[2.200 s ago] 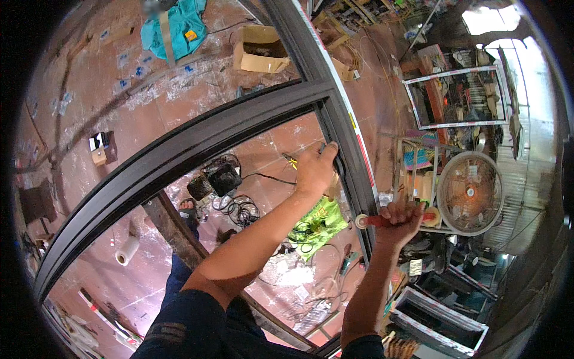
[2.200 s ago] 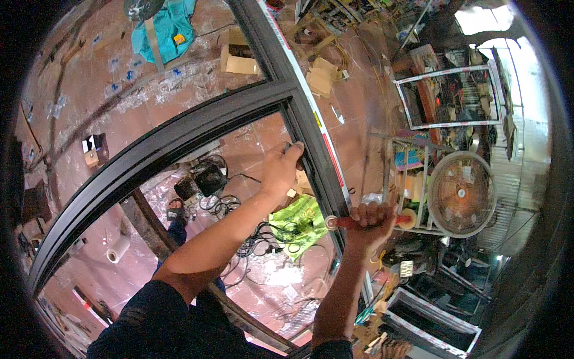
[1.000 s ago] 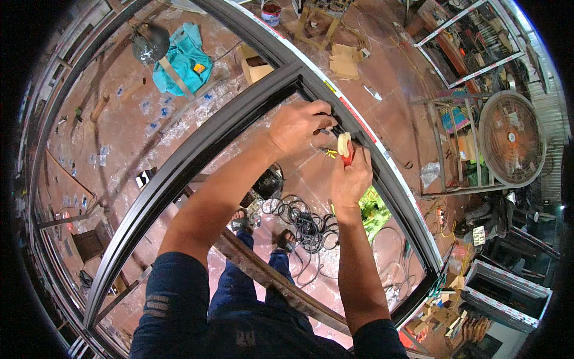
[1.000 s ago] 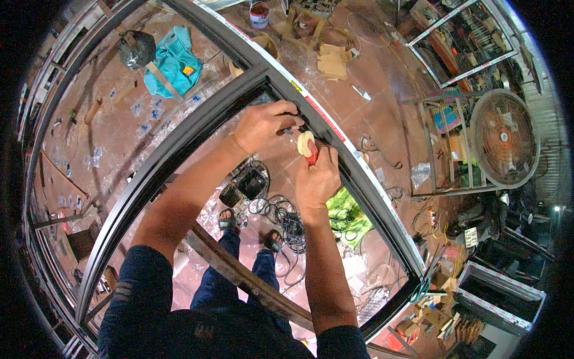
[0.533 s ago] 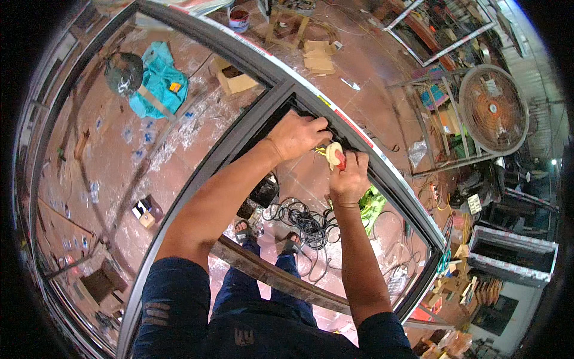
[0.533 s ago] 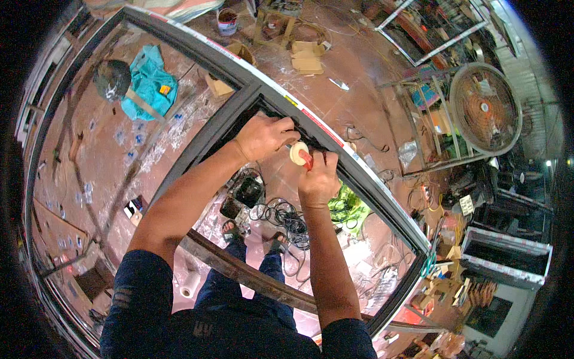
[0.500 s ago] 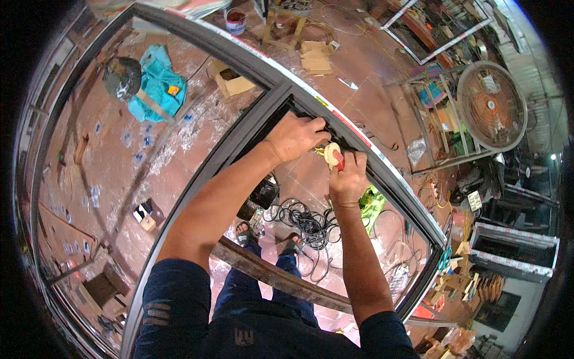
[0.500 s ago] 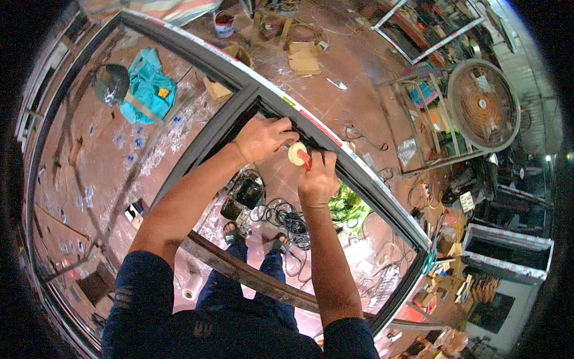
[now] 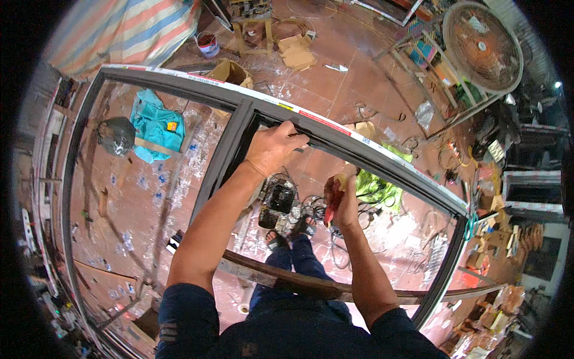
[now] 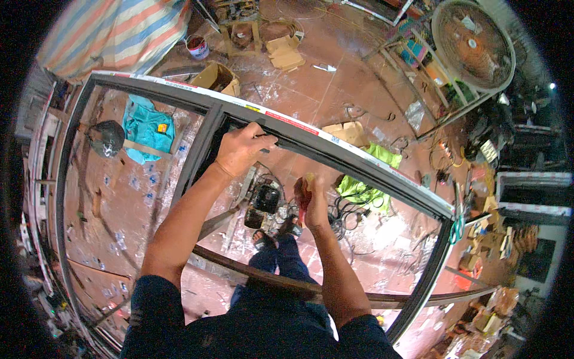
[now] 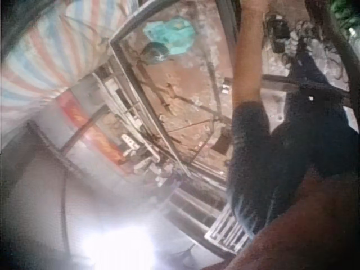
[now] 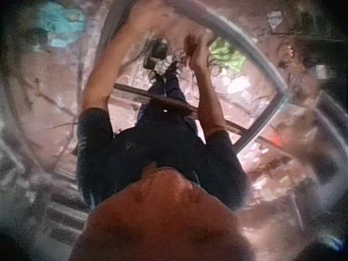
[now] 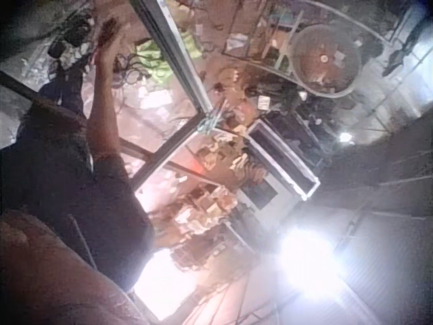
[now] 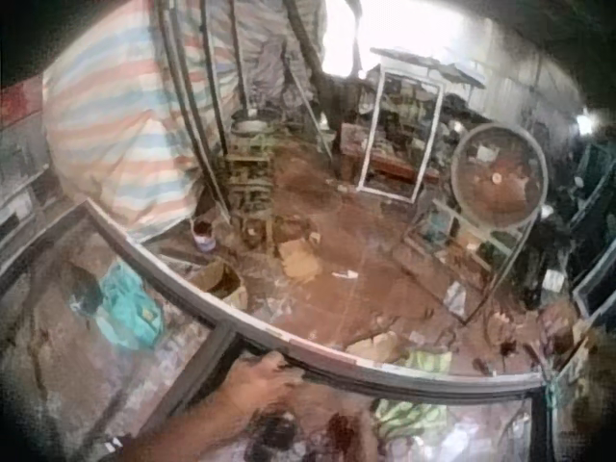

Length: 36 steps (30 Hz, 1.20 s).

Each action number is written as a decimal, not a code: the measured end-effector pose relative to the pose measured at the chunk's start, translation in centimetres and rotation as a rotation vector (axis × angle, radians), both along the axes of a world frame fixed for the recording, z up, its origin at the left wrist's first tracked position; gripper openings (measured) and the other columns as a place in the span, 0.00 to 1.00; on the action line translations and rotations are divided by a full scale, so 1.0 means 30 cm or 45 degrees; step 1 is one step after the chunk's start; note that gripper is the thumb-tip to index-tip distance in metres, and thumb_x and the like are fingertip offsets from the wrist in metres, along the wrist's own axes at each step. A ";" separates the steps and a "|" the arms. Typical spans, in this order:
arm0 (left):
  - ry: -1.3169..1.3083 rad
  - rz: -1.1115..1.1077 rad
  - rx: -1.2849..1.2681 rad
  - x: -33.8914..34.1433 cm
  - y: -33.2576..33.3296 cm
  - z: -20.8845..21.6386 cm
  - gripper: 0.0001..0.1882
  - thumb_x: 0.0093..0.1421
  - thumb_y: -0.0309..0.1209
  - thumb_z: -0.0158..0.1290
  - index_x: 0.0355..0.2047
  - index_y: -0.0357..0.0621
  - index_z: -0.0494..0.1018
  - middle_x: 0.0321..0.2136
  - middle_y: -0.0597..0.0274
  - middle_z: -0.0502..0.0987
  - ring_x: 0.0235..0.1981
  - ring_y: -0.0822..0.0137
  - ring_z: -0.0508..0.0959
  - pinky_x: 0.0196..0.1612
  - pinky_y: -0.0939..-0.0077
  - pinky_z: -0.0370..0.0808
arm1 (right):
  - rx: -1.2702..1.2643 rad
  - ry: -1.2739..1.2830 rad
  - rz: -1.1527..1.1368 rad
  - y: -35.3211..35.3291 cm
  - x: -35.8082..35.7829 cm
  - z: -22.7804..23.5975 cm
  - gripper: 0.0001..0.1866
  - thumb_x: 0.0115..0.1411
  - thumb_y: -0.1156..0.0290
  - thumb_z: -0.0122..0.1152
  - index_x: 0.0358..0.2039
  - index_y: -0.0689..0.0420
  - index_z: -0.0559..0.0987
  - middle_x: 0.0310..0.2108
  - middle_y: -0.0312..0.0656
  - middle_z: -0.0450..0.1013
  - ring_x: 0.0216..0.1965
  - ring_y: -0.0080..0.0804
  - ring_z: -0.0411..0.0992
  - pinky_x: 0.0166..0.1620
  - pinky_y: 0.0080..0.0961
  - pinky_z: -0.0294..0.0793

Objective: The person installs a rubber seal into a window frame using a mallet and a metal tool. They repeatedly tap the seal into place along the frame edges, adjusting and repositioning the seal as needed.

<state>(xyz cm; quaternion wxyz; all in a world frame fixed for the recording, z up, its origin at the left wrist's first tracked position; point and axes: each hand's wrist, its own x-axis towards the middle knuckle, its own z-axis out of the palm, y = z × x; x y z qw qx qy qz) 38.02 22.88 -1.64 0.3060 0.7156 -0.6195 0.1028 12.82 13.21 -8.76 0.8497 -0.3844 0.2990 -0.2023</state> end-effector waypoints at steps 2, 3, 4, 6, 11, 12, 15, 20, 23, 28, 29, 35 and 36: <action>0.045 -0.003 -0.015 0.005 0.003 0.010 0.18 0.45 0.29 0.68 0.38 0.60 0.84 0.33 0.68 0.78 0.30 0.63 0.84 0.32 0.68 0.83 | -0.021 -0.027 0.217 -0.008 0.021 -0.008 0.30 0.72 0.42 0.45 0.51 0.59 0.77 0.29 0.32 0.68 0.28 0.24 0.66 0.31 0.22 0.64; 0.027 0.010 -0.001 0.007 0.004 0.000 0.18 0.44 0.30 0.69 0.38 0.60 0.84 0.33 0.68 0.78 0.30 0.63 0.84 0.32 0.68 0.83 | 0.055 -0.019 0.193 0.010 0.048 0.025 0.28 0.71 0.46 0.47 0.49 0.60 0.77 0.29 0.32 0.68 0.28 0.22 0.66 0.30 0.21 0.64; 0.009 0.023 0.013 0.013 0.008 -0.016 0.18 0.44 0.30 0.69 0.38 0.59 0.84 0.33 0.68 0.78 0.31 0.63 0.84 0.32 0.69 0.83 | 0.134 -0.011 0.163 0.031 0.073 0.059 0.26 0.69 0.49 0.50 0.48 0.61 0.78 0.28 0.31 0.69 0.28 0.21 0.66 0.30 0.21 0.64; 0.032 0.021 0.082 0.011 0.006 -0.031 0.17 0.48 0.31 0.67 0.40 0.61 0.83 0.35 0.68 0.76 0.31 0.62 0.84 0.32 0.67 0.83 | -0.006 0.099 0.131 0.033 0.114 0.104 0.26 0.70 0.49 0.52 0.48 0.62 0.78 0.28 0.31 0.69 0.27 0.19 0.65 0.30 0.20 0.64; 0.012 0.041 0.096 -0.006 -0.011 0.005 0.16 0.47 0.31 0.67 0.39 0.60 0.83 0.35 0.69 0.77 0.31 0.62 0.84 0.32 0.68 0.83 | -0.172 0.221 -0.040 0.042 0.269 0.135 0.20 0.68 0.53 0.64 0.43 0.59 0.80 0.26 0.30 0.70 0.23 0.17 0.62 0.29 0.18 0.63; 0.004 0.052 0.105 -0.009 -0.016 0.009 0.16 0.47 0.31 0.67 0.39 0.60 0.83 0.35 0.69 0.77 0.31 0.62 0.84 0.32 0.68 0.83 | -0.136 0.142 -0.087 0.040 0.288 0.128 0.16 0.66 0.57 0.68 0.39 0.59 0.80 0.25 0.31 0.71 0.23 0.18 0.63 0.29 0.18 0.63; -0.038 0.059 0.076 -0.012 -0.023 0.004 0.16 0.47 0.30 0.66 0.39 0.60 0.84 0.35 0.69 0.77 0.30 0.62 0.84 0.32 0.68 0.83 | -0.048 0.194 -0.178 0.053 0.322 0.129 0.16 0.64 0.58 0.70 0.35 0.58 0.80 0.24 0.32 0.71 0.24 0.19 0.65 0.29 0.19 0.64; 0.016 0.075 0.090 -0.016 -0.026 0.020 0.19 0.47 0.19 0.63 0.38 0.55 0.85 0.33 0.66 0.79 0.32 0.62 0.84 0.35 0.67 0.83 | -0.065 0.085 -0.347 0.047 0.367 0.120 0.14 0.63 0.60 0.71 0.33 0.58 0.80 0.24 0.32 0.72 0.23 0.19 0.67 0.28 0.21 0.64; 0.043 0.072 0.081 -0.021 -0.026 0.013 0.19 0.46 0.18 0.63 0.38 0.54 0.85 0.33 0.65 0.79 0.32 0.61 0.84 0.35 0.66 0.83 | -0.164 0.029 -0.377 0.039 0.376 0.101 0.13 0.63 0.61 0.69 0.34 0.60 0.81 0.25 0.33 0.74 0.24 0.20 0.68 0.28 0.21 0.65; 0.049 0.074 0.030 -0.022 -0.027 -0.002 0.19 0.47 0.18 0.62 0.39 0.53 0.85 0.34 0.65 0.79 0.32 0.59 0.84 0.35 0.65 0.83 | -0.214 0.027 -0.339 0.034 0.376 0.060 0.13 0.64 0.62 0.67 0.33 0.61 0.82 0.27 0.35 0.76 0.25 0.22 0.69 0.29 0.21 0.66; 0.045 0.073 0.024 -0.022 -0.028 -0.002 0.20 0.47 0.17 0.62 0.39 0.53 0.85 0.34 0.64 0.79 0.32 0.58 0.84 0.35 0.65 0.83 | -0.201 0.017 -0.336 0.033 0.378 0.067 0.13 0.64 0.62 0.67 0.33 0.61 0.82 0.27 0.35 0.76 0.25 0.22 0.69 0.29 0.22 0.67; 0.141 0.057 0.092 -0.046 -0.022 0.011 0.22 0.48 0.16 0.60 0.43 0.50 0.84 0.41 0.61 0.81 0.36 0.57 0.84 0.39 0.65 0.84 | 0.005 0.028 -0.447 0.052 0.411 0.088 0.13 0.61 0.62 0.66 0.32 0.61 0.82 0.28 0.37 0.78 0.27 0.24 0.71 0.31 0.23 0.69; 0.159 0.054 0.097 -0.056 -0.023 0.018 0.22 0.49 0.16 0.60 0.44 0.50 0.84 0.42 0.61 0.81 0.37 0.57 0.85 0.40 0.65 0.84 | 0.015 0.053 -0.461 0.056 0.415 0.084 0.14 0.61 0.61 0.66 0.31 0.61 0.82 0.28 0.37 0.78 0.26 0.24 0.71 0.31 0.23 0.69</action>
